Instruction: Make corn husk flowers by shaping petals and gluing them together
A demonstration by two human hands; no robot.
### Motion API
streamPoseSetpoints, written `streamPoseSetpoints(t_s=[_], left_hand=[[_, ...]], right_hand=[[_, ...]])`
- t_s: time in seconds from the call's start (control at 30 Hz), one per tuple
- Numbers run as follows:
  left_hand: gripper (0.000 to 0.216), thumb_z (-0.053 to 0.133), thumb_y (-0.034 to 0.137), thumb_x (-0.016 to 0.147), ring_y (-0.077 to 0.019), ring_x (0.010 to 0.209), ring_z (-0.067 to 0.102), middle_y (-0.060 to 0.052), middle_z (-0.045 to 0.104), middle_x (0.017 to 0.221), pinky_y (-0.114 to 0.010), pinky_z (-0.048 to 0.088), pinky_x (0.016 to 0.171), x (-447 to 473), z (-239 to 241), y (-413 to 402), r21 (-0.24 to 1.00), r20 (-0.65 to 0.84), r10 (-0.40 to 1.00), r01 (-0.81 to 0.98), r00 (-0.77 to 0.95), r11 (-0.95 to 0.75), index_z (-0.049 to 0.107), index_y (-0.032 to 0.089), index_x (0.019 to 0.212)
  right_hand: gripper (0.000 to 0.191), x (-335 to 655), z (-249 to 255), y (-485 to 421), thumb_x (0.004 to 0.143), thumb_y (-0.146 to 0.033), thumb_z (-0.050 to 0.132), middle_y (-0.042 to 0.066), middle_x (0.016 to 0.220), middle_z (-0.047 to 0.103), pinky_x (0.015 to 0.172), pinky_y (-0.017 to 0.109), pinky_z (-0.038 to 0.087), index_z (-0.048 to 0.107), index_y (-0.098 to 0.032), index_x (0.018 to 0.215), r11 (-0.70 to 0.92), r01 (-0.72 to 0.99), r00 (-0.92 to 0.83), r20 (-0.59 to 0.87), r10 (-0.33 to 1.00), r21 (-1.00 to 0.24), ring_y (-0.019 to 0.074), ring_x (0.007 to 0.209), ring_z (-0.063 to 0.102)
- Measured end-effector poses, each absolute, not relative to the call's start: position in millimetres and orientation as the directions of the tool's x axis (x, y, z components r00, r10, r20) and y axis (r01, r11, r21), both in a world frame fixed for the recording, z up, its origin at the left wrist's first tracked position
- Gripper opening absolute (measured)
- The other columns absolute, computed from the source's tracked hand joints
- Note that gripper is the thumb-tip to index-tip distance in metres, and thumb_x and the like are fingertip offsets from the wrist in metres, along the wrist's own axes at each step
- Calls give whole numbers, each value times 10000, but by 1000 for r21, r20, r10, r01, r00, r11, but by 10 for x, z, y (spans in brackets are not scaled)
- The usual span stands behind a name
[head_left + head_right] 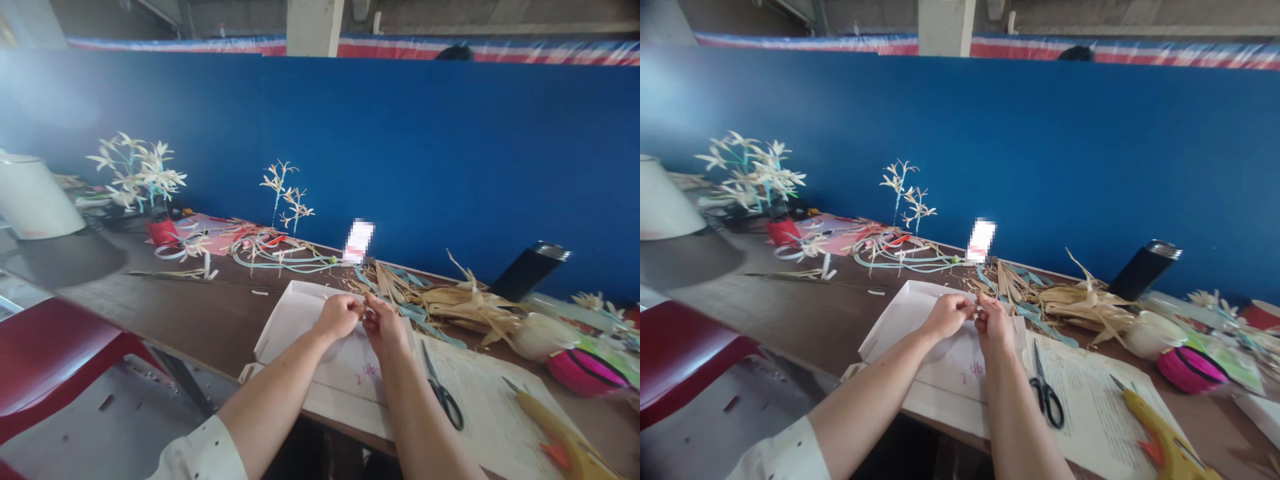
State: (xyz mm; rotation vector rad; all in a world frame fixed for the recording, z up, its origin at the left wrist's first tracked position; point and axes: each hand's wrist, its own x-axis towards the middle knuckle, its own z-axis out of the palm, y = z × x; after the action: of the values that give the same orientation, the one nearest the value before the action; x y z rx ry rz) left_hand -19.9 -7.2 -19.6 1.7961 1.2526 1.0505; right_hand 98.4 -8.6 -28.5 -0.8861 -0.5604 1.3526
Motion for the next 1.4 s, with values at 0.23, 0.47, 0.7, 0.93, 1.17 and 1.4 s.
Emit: streamPoseSetpoints(t_s=[0.23, 0.47, 0.7, 0.93, 1.17, 1.4], left_hand=[[200, 521, 278, 738, -143, 654, 585, -20, 666, 668, -230, 409, 613, -197, -204, -52, 867, 209, 953, 408, 221, -285, 653, 159, 646], [219, 515, 300, 746, -137, 644, 576, -16, 661, 664, -222, 404, 598, -186, -182, -80, 866, 216, 951, 407, 223, -292, 655, 159, 653], [263, 493, 318, 789, -155, 671, 610, -37, 695, 713, -228, 427, 623, -233, -235, -2, 875, 127, 970, 436, 208, -209, 714, 178, 763], [262, 535, 332, 795, -148, 772, 615, -50, 702, 886, -214, 450, 707, -255, -216, 38, 899, 295, 955, 329, 34, -290, 705, 184, 931], [318, 584, 404, 747, -79, 533, 517, -25, 671, 778, -187, 413, 518, -173, -215, -23, 980, 147, 962, 98, 230, -173, 673, 147, 912], [308, 634, 410, 696, -65, 475, 452, -2, 621, 631, -189, 377, 493, -170, -227, -19, 982, 108, 965, 125, 240, -141, 689, 142, 835]], right_hand=[[286, 965, -276, -97, 515, -231, 777, -79, 534, 441, 306, 137, 150, 540, -149, 651, -30, -605, 114, -124, 986, -796, -9, 363, 218], [311, 967, -280, -92, 506, -235, 775, -92, 509, 388, 302, 144, 140, 499, -169, 632, 13, -587, 133, -81, 988, -810, -2, 360, 196], [315, 1044, -285, -75, 546, -263, 761, -100, 541, 392, 299, 142, 157, 478, -184, 660, 59, -580, 196, -68, 978, -813, -4, 352, 193], [294, 1011, -280, -91, 533, -273, 769, -63, 636, 516, 324, 154, 215, 534, -186, 687, 82, -510, 302, -88, 949, -856, 13, 402, 318], [237, 941, -283, -114, 564, -310, 770, -66, 530, 448, 379, 153, 270, 575, -191, 626, 78, -457, 333, -89, 939, -886, 42, 459, 375], [215, 923, -300, -111, 576, -309, 764, -58, 573, 519, 405, 180, 289, 586, -201, 630, 52, -428, 310, -93, 946, -902, 60, 491, 435]])
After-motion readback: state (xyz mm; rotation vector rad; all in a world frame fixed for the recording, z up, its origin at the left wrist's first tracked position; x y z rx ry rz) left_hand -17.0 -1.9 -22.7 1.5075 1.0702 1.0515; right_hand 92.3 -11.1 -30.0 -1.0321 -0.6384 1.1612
